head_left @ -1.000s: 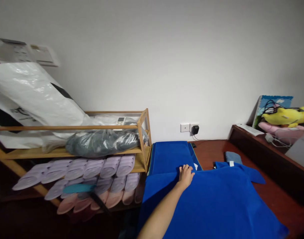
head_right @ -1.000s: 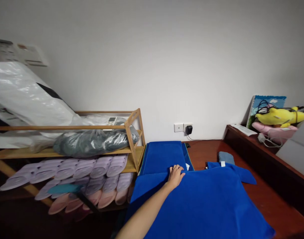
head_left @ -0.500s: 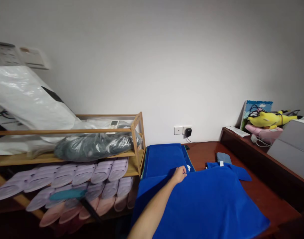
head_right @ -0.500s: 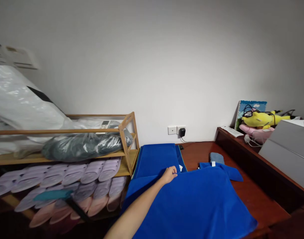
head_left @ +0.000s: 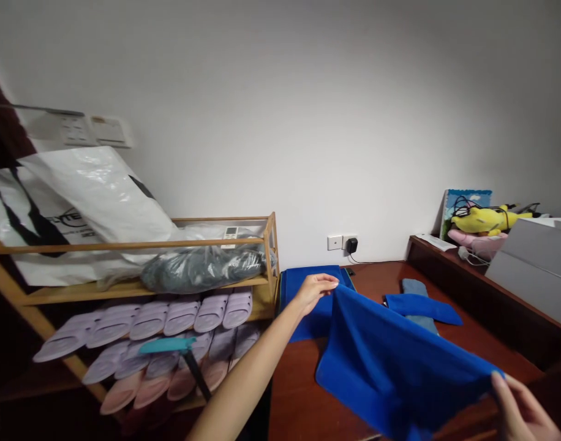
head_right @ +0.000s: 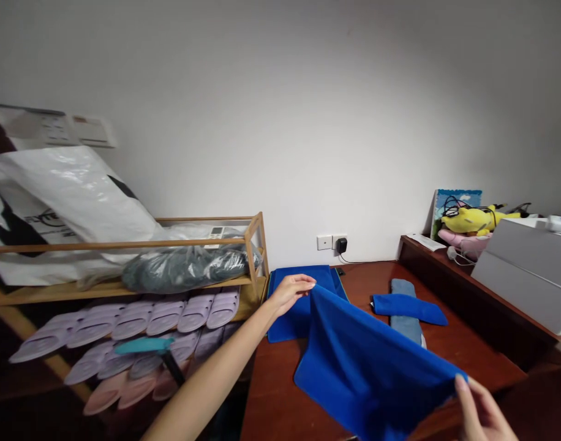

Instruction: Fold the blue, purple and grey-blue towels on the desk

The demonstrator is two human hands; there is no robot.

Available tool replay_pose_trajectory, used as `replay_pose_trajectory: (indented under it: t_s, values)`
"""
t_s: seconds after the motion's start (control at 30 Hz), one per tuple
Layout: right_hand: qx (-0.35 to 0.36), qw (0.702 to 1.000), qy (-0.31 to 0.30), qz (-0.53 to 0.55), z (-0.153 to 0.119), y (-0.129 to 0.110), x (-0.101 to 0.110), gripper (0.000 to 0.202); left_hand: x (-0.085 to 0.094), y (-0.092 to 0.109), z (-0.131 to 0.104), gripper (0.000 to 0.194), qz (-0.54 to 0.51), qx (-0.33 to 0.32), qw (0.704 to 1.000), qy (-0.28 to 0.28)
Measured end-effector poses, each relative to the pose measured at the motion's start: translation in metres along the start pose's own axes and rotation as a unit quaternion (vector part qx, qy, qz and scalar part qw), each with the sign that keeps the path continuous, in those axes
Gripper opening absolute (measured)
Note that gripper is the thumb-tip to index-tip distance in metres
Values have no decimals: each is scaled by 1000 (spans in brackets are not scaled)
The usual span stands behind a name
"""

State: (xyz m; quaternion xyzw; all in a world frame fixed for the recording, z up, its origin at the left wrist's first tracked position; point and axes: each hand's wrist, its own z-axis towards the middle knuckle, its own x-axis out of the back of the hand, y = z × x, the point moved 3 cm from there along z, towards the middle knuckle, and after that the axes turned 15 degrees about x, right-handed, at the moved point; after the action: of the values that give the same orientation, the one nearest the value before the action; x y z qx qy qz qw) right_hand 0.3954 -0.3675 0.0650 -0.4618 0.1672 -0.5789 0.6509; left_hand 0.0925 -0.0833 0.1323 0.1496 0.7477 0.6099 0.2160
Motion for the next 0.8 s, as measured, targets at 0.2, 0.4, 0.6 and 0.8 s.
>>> replay_pose_trajectory:
  t_s: [0.2,0.4,0.6,0.8]
  values:
    - [6,992,-40,122,40,-63,0,49,11,24,-66,33,-80,-8,997,-7]
    - [12,963,-79,259,51,-88,-28,43,25,33,-105,24,-100,-35,993,56]
    - [58,946,-145,284,49,-107,-50,51,47,42,-133,16,-71,-76,982,160]
    - [68,926,-226,294,52,-121,-72,42,67,57,-153,16,-42,-82,976,198]
